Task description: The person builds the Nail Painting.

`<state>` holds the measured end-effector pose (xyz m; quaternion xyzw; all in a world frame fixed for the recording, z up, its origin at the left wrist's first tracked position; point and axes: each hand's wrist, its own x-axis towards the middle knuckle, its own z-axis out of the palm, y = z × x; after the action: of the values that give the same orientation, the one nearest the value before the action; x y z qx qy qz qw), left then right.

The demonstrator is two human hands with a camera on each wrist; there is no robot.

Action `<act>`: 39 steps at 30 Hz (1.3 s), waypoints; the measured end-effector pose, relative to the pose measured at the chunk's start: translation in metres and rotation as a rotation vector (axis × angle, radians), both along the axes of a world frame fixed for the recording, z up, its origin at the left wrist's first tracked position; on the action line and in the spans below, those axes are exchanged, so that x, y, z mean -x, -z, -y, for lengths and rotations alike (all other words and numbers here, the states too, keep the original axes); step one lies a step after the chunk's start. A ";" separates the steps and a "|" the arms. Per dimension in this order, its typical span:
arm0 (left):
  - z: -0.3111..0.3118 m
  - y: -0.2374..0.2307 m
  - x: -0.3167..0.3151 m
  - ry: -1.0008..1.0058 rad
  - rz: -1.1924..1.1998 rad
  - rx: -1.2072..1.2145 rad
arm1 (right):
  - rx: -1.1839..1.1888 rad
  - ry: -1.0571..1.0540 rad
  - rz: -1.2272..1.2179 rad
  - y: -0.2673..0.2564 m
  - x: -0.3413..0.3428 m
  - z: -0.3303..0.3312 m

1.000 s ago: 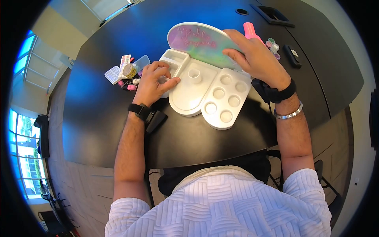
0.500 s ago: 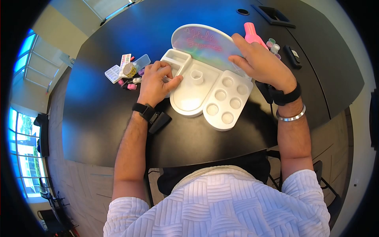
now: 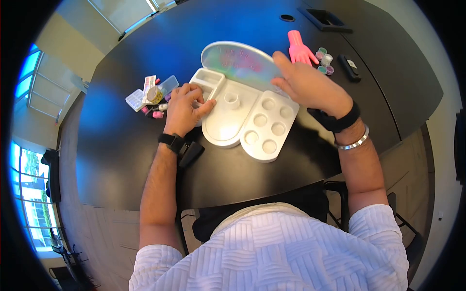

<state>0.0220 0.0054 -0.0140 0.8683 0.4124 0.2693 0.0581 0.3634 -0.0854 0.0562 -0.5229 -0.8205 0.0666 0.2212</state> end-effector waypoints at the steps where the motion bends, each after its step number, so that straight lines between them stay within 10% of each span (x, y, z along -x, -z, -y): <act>1: 0.002 -0.003 -0.001 0.000 -0.005 0.014 | -0.034 -0.032 0.020 0.002 0.000 0.000; 11: 0.012 -0.057 -0.011 0.013 -0.085 0.182 | -0.017 0.000 0.006 0.007 0.000 -0.001; 17: -0.012 -0.108 -0.049 0.149 0.180 -0.158 | -0.009 -0.007 -0.025 0.007 0.000 -0.002; 39: -0.024 -0.084 -0.065 -0.017 0.188 -0.099 | -0.081 -0.056 -0.105 0.012 -0.014 -0.001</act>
<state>0.0866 0.0293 0.0699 0.8376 0.3986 0.3700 0.0513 0.3776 -0.0846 0.0447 -0.4860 -0.8241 0.0670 0.2831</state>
